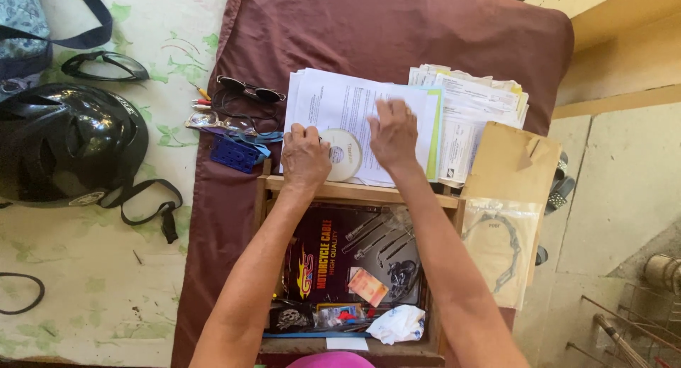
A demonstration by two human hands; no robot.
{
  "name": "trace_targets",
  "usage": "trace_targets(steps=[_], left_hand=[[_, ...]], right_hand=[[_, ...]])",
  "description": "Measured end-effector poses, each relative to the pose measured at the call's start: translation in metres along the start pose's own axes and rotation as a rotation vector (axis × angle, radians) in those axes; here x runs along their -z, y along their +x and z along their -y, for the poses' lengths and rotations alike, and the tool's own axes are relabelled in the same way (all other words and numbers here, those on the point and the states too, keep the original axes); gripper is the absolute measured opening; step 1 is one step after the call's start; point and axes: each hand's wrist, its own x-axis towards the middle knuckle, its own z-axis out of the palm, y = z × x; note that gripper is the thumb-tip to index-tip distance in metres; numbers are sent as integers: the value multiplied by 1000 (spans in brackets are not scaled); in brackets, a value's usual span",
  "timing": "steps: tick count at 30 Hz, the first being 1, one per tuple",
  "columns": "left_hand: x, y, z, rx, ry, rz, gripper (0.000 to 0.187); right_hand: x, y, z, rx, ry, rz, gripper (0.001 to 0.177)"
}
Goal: The person sorts through papers and small items in a wooden drawer, stacking documents and arranging a CD and other objects on the surface above the drawer.
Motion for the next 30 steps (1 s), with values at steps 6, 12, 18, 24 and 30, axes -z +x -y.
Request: trace_targets(steps=[6,12,18,24,30], left_hand=[[-7,-3,0,34,-20,29,25],[-3,-2,-5,60,9,81,20],[5,-3,-7,47,37,85,16],[31,-3,-28,124,98,63,61],[26,0,-23,251,13,135,70]], right_hand=[[31,-60,25,-90,100,236,33],[42,-76,31,-13,163,121,36],[28,-79,21,5,230,124,40],[91,-65,47,-647,95,138,74],[24,-75,-1,-568,117,35,68]])
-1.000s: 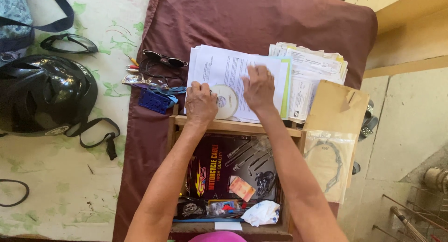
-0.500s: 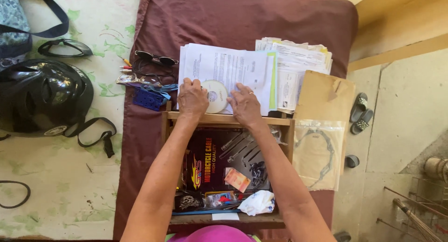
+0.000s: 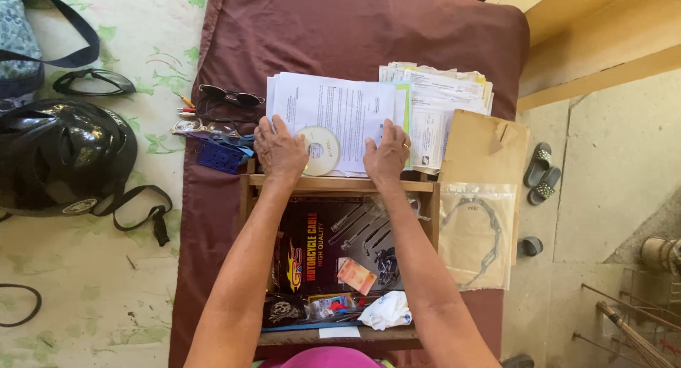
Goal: The person sorts through papers and small items in a wooden drawer, stacking documents and arranging a CD and other objects on the surface above the drawer.
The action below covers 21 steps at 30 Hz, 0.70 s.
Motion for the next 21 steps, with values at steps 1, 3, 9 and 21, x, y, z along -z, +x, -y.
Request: trace_targets(steps=[1,3,9,21], left_hand=[[4,0,-1,0,1,0,70],[12,-1,-4,62,-50,45,71],[8,-1,-1,70,-50,33,73],[15,-4,-5,53,-27,-8,68]], right_hand=[[-2,0,-1,0,1,1,68],[-5,0,-5,-20,-6,-26,67],[-6,-4,-4,25,44,-18,64],[-17,-2,-7,84,-30,-74,49]])
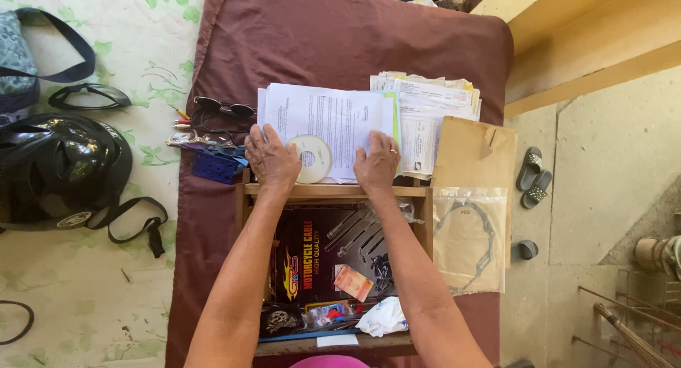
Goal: The person sorts through papers and small items in a wooden drawer, stacking documents and arranging a CD and other objects on the surface above the drawer.
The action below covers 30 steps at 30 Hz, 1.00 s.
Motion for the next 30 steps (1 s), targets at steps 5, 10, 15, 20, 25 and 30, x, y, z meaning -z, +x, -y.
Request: trace_targets(steps=[5,10,15,20,25,30], left_hand=[[-42,13,26,-41,61,-66,71],[-31,9,19,-60,45,-85,67],[-19,4,11,-143,4,-107,54],[-59,16,28,-509,38,-423,43],[-34,-13,3,-659,116,-373,39],[-45,-47,8,-763,110,-334,47]], right_hand=[[11,-2,7,22,-38,14,46],[11,-3,7,24,-18,17,41],[19,-7,18,73,13,13,36],[33,-14,31,393,8,-108,42],[44,-25,35,580,-27,-155,49],[52,-50,23,642,-100,-74,59]])
